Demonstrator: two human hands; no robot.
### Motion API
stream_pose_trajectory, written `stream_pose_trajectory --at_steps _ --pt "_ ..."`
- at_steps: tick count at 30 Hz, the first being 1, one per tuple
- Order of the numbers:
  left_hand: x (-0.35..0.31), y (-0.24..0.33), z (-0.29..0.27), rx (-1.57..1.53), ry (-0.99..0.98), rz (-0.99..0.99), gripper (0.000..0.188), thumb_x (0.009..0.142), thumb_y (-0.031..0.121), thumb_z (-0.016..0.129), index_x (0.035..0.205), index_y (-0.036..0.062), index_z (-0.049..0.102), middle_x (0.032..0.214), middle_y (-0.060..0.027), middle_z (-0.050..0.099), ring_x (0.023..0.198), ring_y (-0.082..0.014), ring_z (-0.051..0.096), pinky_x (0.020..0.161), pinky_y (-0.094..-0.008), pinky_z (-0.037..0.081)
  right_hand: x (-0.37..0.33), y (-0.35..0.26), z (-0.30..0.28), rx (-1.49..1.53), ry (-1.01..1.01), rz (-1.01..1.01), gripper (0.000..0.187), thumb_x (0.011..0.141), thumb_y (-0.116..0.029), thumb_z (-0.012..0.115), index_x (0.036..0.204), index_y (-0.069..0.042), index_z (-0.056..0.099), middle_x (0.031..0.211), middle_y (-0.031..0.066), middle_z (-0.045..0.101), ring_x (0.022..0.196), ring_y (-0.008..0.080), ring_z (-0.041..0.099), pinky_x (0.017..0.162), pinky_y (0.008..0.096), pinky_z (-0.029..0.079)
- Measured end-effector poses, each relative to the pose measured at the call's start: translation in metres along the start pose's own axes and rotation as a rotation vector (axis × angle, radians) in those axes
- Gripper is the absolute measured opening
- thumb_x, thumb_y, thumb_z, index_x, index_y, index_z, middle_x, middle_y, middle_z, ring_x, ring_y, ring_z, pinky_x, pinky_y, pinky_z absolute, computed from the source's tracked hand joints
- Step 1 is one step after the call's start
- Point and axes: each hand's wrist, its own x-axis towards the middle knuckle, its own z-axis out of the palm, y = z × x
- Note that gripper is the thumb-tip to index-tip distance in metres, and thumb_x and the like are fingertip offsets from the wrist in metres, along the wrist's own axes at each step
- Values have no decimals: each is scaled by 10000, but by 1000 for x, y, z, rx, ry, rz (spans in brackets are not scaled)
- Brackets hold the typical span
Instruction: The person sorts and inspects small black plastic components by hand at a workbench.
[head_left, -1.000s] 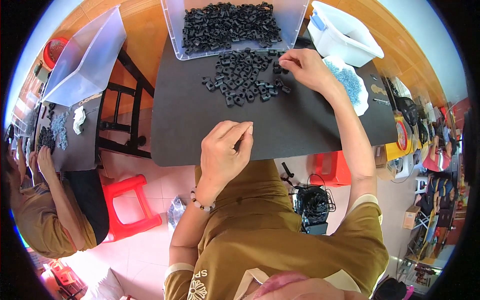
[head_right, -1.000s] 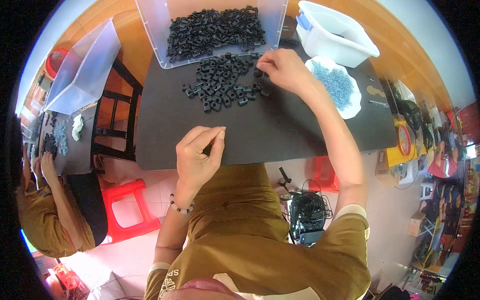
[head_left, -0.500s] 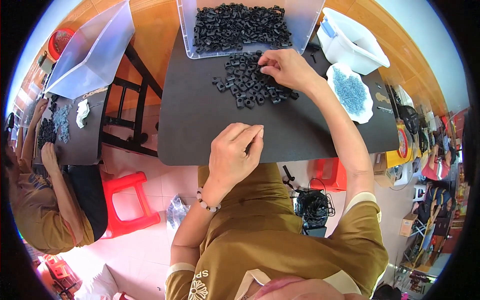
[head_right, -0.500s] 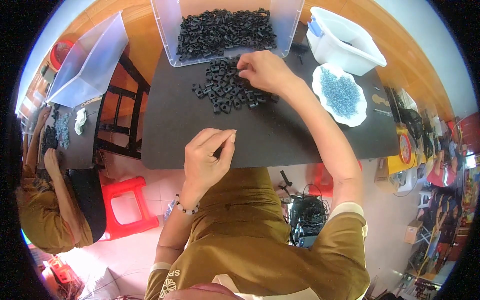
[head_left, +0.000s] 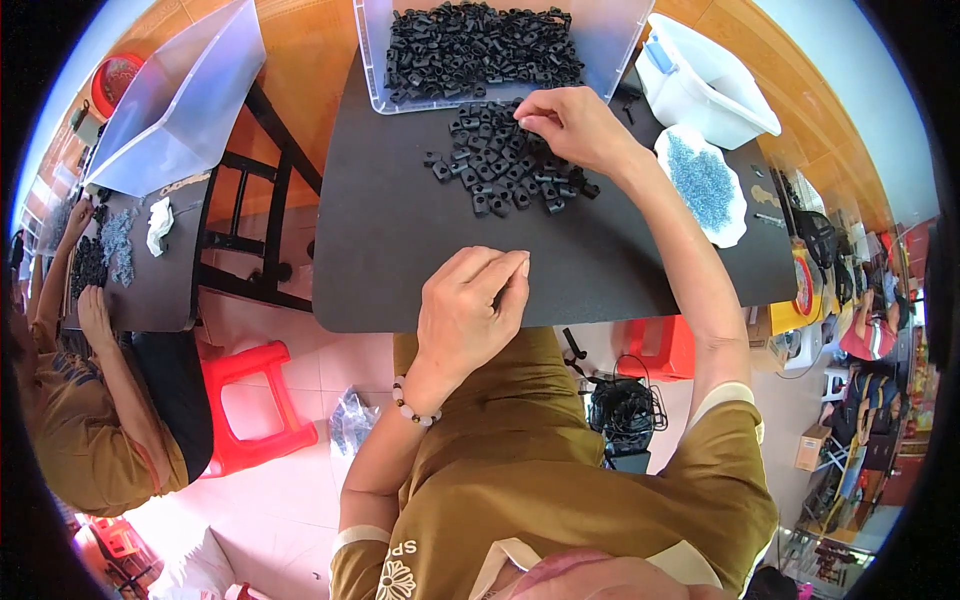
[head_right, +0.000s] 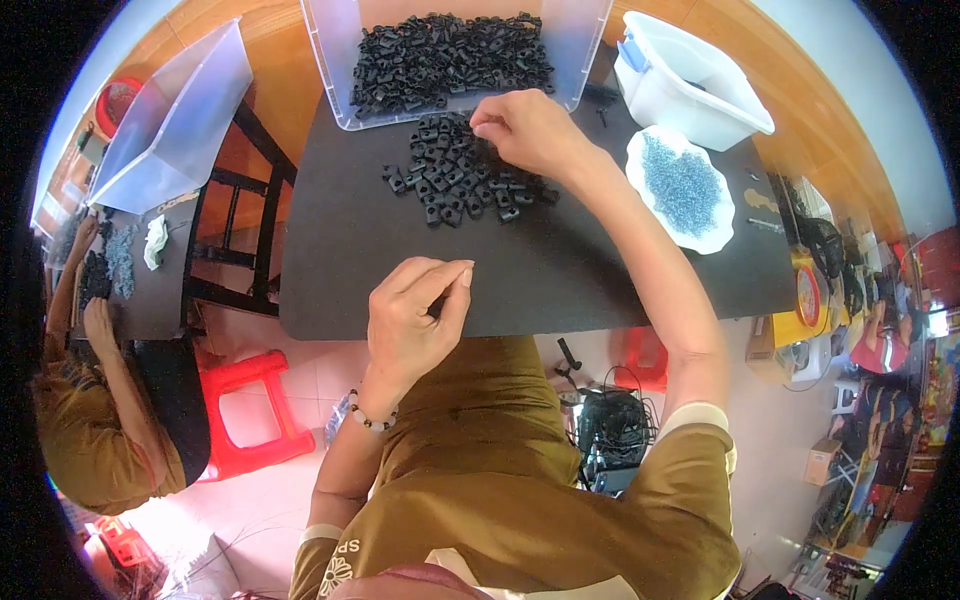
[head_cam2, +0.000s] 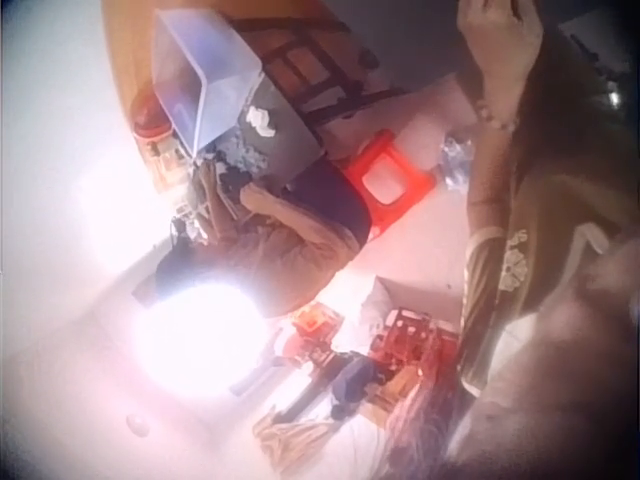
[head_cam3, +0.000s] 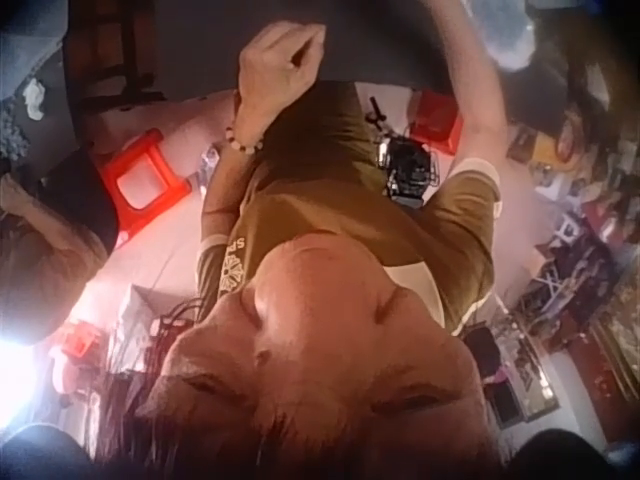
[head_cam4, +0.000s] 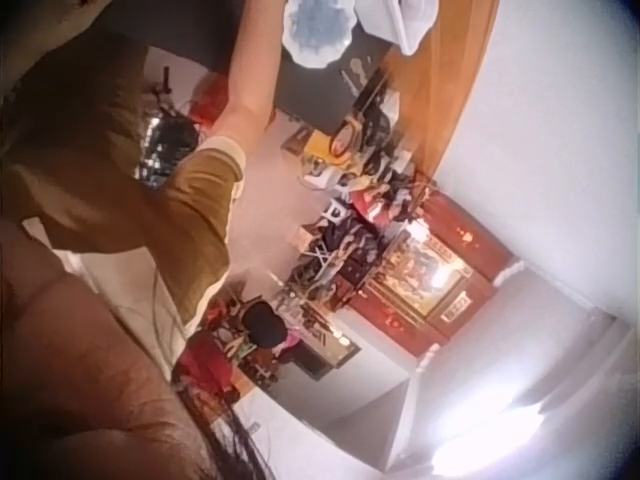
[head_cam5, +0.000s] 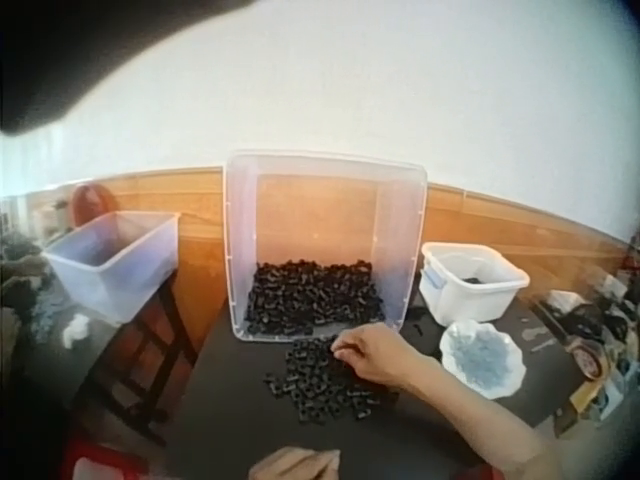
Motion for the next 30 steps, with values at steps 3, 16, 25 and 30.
stream_pose_trajectory --at_steps 3,16,25,30 --pt "0 1 0 2 -1 -4 107 829 16 743 935 28 748 820 -78 693 717 -244 666 638 -353 552 9 7 15 -31 60 -84 161 912 -107 696 1039 -16 736 851 159 727 762 280 690 719 362 528" --pt "-1 -1 0 7 -7 -7 133 816 7 752 948 28 749 833 -86 693 723 -253 673 639 -359 557 -15 -5 -8 -32 -156 72 162 889 -171 704 1020 -80 737 865 136 741 829 325 717 755 420 553" --pt "0 0 -1 7 -30 -29 93 875 27 740 960 14 775 851 -111 724 730 -232 687 651 -320 541 -1 10 0 20 42 -43 156 920 -88 694 1058 -18 707 809 121 698 763 250 669 731 352 522" --pt "0 -1 2 14 -1 6 112 831 18 752 942 28 753 820 -80 688 712 -239 668 627 -348 552 19 17 10 -128 89 -175 201 901 -88 694 1101 -72 710 844 90 668 872 285 644 855 396 507"
